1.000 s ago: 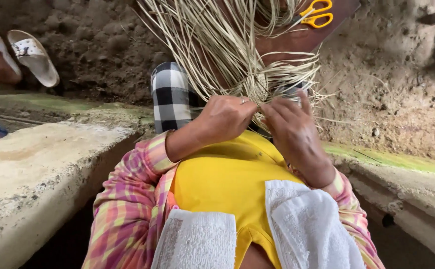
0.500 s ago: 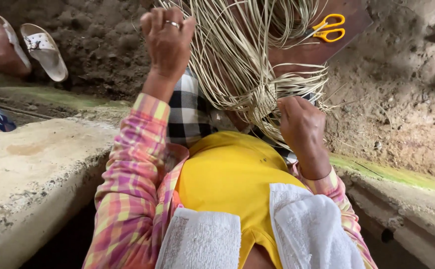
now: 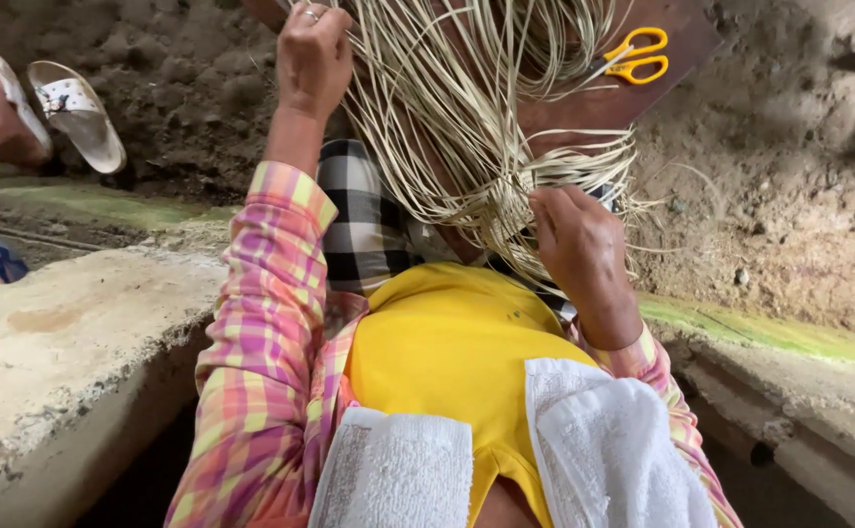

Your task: The person is weaving dried plant fibers together to create a braided strip or mat.

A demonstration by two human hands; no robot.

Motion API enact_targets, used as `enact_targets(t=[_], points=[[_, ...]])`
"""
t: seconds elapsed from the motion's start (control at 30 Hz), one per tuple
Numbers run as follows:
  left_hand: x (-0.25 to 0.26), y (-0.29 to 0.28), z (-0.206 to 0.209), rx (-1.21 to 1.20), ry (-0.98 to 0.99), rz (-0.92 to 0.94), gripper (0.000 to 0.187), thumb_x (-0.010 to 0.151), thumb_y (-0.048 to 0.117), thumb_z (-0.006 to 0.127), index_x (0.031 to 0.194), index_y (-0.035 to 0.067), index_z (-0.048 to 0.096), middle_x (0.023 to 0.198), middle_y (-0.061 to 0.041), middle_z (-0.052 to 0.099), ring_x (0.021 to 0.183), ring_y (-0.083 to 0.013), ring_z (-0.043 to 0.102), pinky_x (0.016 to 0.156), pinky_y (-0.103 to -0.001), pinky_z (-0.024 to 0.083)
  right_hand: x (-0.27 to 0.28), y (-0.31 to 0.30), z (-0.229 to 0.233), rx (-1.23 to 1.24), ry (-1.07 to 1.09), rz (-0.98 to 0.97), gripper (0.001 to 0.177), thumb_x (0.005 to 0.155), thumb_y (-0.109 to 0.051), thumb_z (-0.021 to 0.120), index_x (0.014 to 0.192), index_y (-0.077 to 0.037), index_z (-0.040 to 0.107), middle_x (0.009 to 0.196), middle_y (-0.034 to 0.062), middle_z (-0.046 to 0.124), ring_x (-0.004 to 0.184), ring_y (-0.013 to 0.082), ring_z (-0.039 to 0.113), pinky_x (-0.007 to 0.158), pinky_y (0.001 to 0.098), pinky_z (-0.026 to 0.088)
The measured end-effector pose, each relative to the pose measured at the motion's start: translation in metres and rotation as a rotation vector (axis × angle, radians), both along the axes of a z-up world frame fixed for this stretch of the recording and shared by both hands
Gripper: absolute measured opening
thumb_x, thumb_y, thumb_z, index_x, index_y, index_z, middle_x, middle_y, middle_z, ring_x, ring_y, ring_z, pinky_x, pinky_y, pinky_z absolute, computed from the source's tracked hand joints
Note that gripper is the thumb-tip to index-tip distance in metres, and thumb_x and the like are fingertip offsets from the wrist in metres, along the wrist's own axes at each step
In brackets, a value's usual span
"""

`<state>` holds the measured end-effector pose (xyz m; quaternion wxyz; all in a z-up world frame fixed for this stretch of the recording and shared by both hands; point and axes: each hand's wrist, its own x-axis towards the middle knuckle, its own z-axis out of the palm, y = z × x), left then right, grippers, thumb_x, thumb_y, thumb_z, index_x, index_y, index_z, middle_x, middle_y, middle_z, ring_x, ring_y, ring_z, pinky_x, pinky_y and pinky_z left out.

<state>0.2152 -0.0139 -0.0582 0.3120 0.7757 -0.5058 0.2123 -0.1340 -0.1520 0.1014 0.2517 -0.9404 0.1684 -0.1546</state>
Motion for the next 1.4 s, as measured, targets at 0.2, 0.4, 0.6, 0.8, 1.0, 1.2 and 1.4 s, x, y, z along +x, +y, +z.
enact_targets(t=[0.2, 0.4, 0.6, 0.8, 1.0, 1.2, 1.4], points=[[-0.006, 0.003, 0.003, 0.018, 0.030, -0.008, 0.026, 0.074, -0.015, 0.073, 0.092, 0.001, 0.079, 0.094, -0.007, 0.075, 0.084, -0.0234, 0.068, 0.085, -0.035, 0.060, 0.007, -0.012, -0.006, 0.010, -0.014, -0.063, 0.011, 0.093, 0.007, 0.074, 0.104, 0.008, 0.077, 0.080, 0.0077, 0.064, 0.053, 0.0150, 0.047, 0.046, 0.0284, 0.038], [-0.036, -0.014, 0.021, 0.051, 0.082, 0.150, 0.055, 0.075, -0.020, 0.074, 0.122, 0.009, 0.079, 0.120, -0.014, 0.070, 0.112, -0.0304, 0.062, 0.098, -0.041, 0.060, 0.013, -0.013, -0.008, 0.028, -0.065, -0.054, 0.004, 0.092, 0.008, 0.074, 0.097, 0.008, 0.074, 0.084, 0.0095, 0.067, 0.057, 0.0173, 0.053, 0.051, 0.0291, 0.043], [-0.145, -0.023, 0.054, 0.080, 0.365, -0.369, 0.008, 0.097, 0.006, 0.076, 0.105, 0.009, 0.078, 0.110, -0.007, 0.064, 0.109, -0.0247, 0.056, 0.116, -0.059, 0.028, 0.014, -0.010, -0.012, 0.074, -0.042, -0.046, 0.007, 0.091, 0.010, 0.072, 0.098, 0.009, 0.072, 0.086, 0.0118, 0.067, 0.056, 0.0161, 0.050, 0.049, 0.0277, 0.042], [-0.170, -0.021, 0.064, 0.189, 0.528, -0.518, 0.011, 0.106, 0.013, 0.068, 0.105, 0.005, 0.076, 0.096, -0.009, 0.073, 0.094, -0.0280, 0.071, 0.114, -0.069, 0.039, 0.008, -0.013, -0.035, 0.023, -0.010, -0.065, 0.006, 0.092, -0.005, 0.073, 0.098, -0.004, 0.074, 0.088, 0.0099, 0.067, 0.065, 0.0262, 0.063, 0.056, 0.0367, 0.052], [-0.182, -0.027, 0.038, 0.312, 0.544, -0.389, 0.011, 0.095, 0.021, 0.080, 0.106, 0.019, 0.077, 0.092, 0.004, 0.073, 0.094, -0.0206, 0.070, 0.100, -0.057, 0.048, 0.012, -0.015, -0.051, -0.032, -0.010, -0.084, 0.004, 0.093, -0.015, 0.072, 0.097, -0.014, 0.072, 0.086, 0.0072, 0.064, 0.071, 0.0327, 0.070, 0.063, 0.0429, 0.057], [-0.190, -0.032, 0.028, 0.160, 0.608, -0.439, 0.005, 0.094, 0.007, 0.076, 0.093, 0.011, 0.072, 0.077, -0.003, 0.064, 0.082, -0.0272, 0.063, 0.087, -0.051, 0.052, 0.013, -0.019, -0.070, -0.192, -0.015, -0.103, 0.005, 0.087, -0.016, 0.075, 0.089, -0.017, 0.070, 0.080, 0.0020, 0.062, 0.065, 0.0264, 0.068, 0.058, 0.0380, 0.056], [-0.186, -0.031, -0.001, 0.086, 0.658, -0.492, 0.015, 0.096, 0.010, 0.076, 0.083, 0.012, 0.069, 0.071, -0.002, 0.058, 0.078, -0.0260, 0.058, 0.082, -0.046, 0.051, -0.032, -0.111, -0.158, -0.465, 0.045, -0.217, 0.013, 0.082, -0.021, 0.079, 0.086, -0.026, 0.068, 0.075, -0.0030, 0.060, 0.063, 0.0202, 0.066, 0.058, 0.0349, 0.053]])
